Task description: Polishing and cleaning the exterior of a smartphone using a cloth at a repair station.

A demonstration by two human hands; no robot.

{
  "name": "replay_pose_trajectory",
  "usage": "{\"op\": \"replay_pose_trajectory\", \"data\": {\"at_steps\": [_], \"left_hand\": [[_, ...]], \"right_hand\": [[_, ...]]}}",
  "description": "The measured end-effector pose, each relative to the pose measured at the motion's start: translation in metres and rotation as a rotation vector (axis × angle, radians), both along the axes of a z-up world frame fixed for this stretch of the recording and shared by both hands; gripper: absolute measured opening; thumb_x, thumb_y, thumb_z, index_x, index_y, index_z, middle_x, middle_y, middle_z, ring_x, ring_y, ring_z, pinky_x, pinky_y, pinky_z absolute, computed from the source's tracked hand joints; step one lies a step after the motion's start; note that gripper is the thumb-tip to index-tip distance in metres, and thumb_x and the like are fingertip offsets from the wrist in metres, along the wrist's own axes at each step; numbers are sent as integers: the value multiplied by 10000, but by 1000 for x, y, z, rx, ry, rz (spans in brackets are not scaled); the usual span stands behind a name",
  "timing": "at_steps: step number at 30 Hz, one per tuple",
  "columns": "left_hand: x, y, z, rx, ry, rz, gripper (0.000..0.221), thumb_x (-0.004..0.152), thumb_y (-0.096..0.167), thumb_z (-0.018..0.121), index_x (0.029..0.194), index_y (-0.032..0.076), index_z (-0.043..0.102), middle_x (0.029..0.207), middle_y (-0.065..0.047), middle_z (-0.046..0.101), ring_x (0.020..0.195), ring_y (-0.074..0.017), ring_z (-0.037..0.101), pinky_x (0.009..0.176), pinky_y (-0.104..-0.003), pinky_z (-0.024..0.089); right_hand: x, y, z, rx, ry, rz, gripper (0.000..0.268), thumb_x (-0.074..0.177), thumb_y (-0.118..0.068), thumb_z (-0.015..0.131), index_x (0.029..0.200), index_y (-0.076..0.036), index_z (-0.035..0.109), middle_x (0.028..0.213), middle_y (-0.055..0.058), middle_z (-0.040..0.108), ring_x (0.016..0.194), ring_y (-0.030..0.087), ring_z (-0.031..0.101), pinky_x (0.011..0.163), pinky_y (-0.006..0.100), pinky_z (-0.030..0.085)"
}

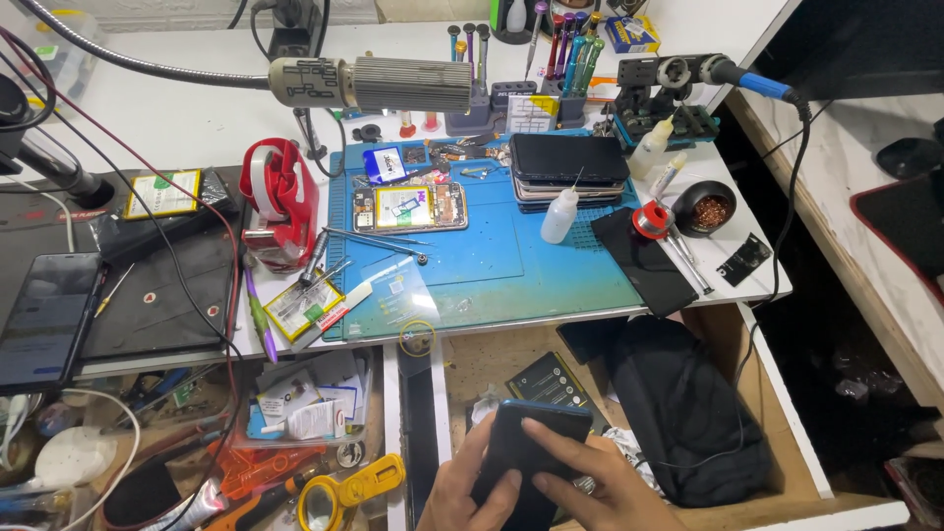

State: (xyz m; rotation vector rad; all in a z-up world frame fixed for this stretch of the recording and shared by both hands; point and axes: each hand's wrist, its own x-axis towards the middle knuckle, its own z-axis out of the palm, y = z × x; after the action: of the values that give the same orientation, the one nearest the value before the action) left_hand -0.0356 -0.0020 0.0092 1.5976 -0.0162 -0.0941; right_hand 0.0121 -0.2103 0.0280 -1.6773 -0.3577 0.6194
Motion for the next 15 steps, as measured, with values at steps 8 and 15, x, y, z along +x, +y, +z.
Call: {"op": "replay_pose_trajectory", "data": {"at_steps": [8,15], "left_hand": [[2,0,15,15,160,22,609,875,258,613,1478,234,532,1066,-16,857,854,-99,780,803,-238,596],[3,-3,14,-70,284,51,688,847,297,630,1520,244,495,1303,-35,820,1195,-125,792,1030,-254,559]], "right_hand": [[3,6,3,91,76,-10,562,936,-78,682,1469,-232,593,1508,120,618,1263,240,683,915,318,595],[7,14,23,54,175,-14,587,940,-138,667,1500,-275,554,1431,87,711,1201,243,734,887,336,626]]}}
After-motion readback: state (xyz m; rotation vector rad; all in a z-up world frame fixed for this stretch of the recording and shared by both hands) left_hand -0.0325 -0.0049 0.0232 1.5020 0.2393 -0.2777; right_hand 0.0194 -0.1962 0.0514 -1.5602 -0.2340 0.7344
